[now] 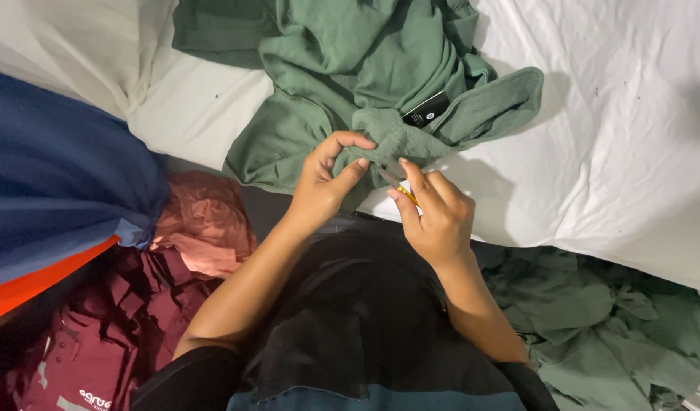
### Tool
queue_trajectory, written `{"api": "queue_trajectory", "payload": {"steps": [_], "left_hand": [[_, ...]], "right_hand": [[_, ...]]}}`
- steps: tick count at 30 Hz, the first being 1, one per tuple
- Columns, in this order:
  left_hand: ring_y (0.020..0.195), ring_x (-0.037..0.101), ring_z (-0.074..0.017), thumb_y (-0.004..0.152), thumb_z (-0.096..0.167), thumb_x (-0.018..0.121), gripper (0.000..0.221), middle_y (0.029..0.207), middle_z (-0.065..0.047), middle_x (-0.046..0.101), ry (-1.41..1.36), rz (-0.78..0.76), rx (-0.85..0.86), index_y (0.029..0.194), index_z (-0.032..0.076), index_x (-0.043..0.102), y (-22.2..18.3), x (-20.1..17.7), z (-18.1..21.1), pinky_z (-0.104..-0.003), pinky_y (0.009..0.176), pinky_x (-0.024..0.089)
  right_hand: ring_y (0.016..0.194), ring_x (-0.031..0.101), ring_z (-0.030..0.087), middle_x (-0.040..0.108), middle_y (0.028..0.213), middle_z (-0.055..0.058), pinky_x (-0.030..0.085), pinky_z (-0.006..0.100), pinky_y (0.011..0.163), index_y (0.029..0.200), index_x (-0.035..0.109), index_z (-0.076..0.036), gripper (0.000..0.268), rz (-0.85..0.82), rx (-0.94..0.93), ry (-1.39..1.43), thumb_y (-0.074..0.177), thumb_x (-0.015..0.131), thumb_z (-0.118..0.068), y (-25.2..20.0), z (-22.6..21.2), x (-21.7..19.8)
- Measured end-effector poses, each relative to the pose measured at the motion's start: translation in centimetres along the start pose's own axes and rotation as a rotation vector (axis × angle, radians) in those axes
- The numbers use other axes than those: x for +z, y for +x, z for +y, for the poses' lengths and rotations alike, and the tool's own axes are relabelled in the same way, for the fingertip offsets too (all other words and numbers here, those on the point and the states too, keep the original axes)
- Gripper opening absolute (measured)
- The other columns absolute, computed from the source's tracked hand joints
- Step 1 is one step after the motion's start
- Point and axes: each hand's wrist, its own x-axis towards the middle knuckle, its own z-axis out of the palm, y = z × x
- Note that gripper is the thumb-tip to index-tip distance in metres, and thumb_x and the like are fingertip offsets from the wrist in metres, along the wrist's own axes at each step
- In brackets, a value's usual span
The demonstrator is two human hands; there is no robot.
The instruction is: Trimming loose threads from a green garment using a pair of small scissors.
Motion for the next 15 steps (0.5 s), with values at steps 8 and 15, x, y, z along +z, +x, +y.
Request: {"api": "queue_trajectory", "payload": {"steps": [8, 15], "left_hand": [[0.109, 0.058, -0.0147, 0.096, 0.000, 0.065, 0.020, 0.103, -0.008, 0.069, 0.001, 0.001, 0.012, 0.114, 0.004, 0.069, -0.12, 0.13, 0.25, -0.040, 0.106, 0.044], [0.108, 0.059, -0.0146, 0.096, 0.000, 0.066, 0.019, 0.104, -0.007, 0.070, -0.001, -0.005, 0.026, 0.114, 0.005, 0.070, -0.17, 0.13, 0.25, -0.041, 0.106, 0.045]], "right_hand": [[0.065, 0.063, 0.023, 0.060, 0.078, 0.004, 0.054, 0.033, 0.061, 0.122, 0.075, -0.004, 0.031, 0.006, -0.026, -0.008, 0.099, 0.074, -0.023, 0.08, 0.10, 0.17], [0.066, 0.065, 0.022, 0.062, 0.078, 0.003, 0.055, 0.033, 0.062, 0.121, 0.076, -0.006, 0.029, 0.013, -0.022, -0.010, 0.099, 0.072, -0.025, -0.22, 0.29, 0.62]]}}
